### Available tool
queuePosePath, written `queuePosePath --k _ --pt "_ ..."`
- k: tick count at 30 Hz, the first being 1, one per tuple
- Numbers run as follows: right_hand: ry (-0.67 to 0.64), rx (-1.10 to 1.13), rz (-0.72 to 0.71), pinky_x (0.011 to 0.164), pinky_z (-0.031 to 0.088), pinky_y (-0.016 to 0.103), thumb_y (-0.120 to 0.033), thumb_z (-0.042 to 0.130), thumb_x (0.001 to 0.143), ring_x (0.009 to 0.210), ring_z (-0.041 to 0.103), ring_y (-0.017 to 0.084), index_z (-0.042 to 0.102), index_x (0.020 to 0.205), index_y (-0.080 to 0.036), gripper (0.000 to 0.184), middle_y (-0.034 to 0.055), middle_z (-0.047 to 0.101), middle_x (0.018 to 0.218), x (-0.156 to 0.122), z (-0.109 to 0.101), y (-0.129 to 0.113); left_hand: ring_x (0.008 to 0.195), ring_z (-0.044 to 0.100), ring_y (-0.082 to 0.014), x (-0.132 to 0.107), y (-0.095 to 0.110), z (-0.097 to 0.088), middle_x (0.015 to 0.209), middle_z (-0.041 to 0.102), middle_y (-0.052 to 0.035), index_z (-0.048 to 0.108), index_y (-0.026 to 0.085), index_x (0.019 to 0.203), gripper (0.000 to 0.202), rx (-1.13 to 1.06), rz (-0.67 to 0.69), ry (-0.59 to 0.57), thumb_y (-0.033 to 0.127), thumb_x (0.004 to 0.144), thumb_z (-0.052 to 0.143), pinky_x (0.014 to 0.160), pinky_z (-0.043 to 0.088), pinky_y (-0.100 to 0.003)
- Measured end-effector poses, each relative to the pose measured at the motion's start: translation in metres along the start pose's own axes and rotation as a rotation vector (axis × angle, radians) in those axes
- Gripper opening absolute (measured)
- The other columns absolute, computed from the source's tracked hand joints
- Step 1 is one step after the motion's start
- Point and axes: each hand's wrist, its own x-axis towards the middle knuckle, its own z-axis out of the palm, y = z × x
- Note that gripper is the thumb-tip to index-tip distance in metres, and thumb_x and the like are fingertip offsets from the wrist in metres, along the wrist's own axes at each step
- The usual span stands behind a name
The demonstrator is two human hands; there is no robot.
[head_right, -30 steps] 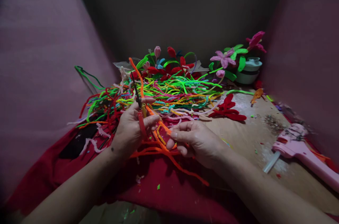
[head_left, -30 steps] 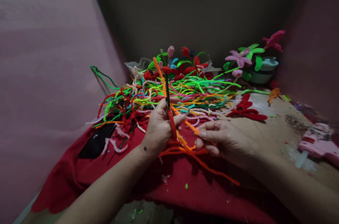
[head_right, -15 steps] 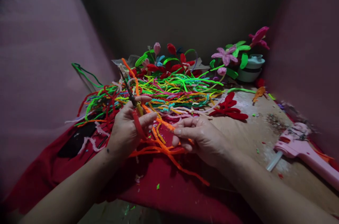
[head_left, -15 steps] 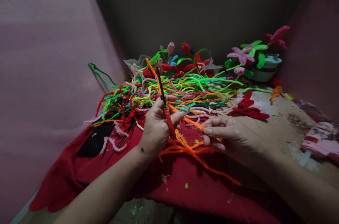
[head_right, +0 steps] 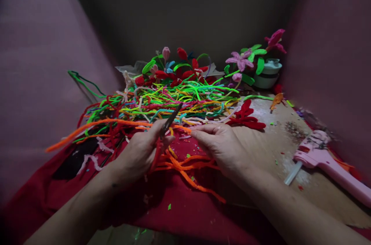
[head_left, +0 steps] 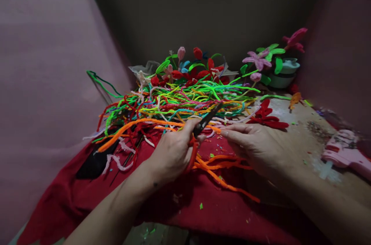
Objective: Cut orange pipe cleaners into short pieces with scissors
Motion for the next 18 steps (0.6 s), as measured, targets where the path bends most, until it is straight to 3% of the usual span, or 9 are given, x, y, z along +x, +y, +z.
queuePosePath --k 4,10,15,18 --pt "0.032 -0.028 -0.023 0.04 0.014 0.023 -0.035 0.067 0.068 0.041 0.024 0.004 0.051 0.054 -0.016 0.029 -0.0065 0.034 0.044 0.002 -0.001 0.0 0.057 0.059 -0.0186 -0.004 -0.002 0.007 0.072 0.062 -0.0051 0.027 0.014 0.132 0.055 0.438 0.024 -0.005 0.014 0.079 0.039 0.05 0.04 -0.025" --pt "0.043 -0.083 -0.01 0.04 0.013 0.023 -0.038 0.064 0.07 0.041 0.024 0.005 0.047 0.052 -0.017 0.032 -0.0062 0.033 0.045 0.003 -0.004 -0.001 0.059 0.06 -0.015 -0.005 -0.001 0.004 0.078 0.063 -0.0021 0.03 0.021 0.124 0.045 0.24 0.069 0.054 0.021 0.081 0.041 0.053 0.042 -0.022" --pt "-0.005 -0.025 -0.001 0.038 0.012 0.022 -0.032 0.065 0.068 0.038 0.022 0.004 0.049 0.053 -0.017 0.026 -0.0075 0.03 0.043 0.004 -0.008 -0.001 0.065 0.06 -0.0187 -0.001 -0.002 0.003 0.082 0.064 -0.0071 0.033 0.017 0.125 0.046 0.477 0.089 -0.128 0.013 0.079 0.035 0.056 0.044 -0.027" --pt "-0.079 0.018 0.015 0.037 0.011 0.022 -0.028 0.065 0.068 0.037 0.02 0.003 0.053 0.059 -0.016 0.019 -0.0084 0.029 0.042 0.005 -0.013 0.0 0.068 0.058 -0.0195 0.003 -0.006 0.004 0.078 0.062 -0.0086 0.042 0.013 0.115 0.037 0.526 0.099 -0.214 0.012 0.079 0.033 0.06 0.045 -0.029"
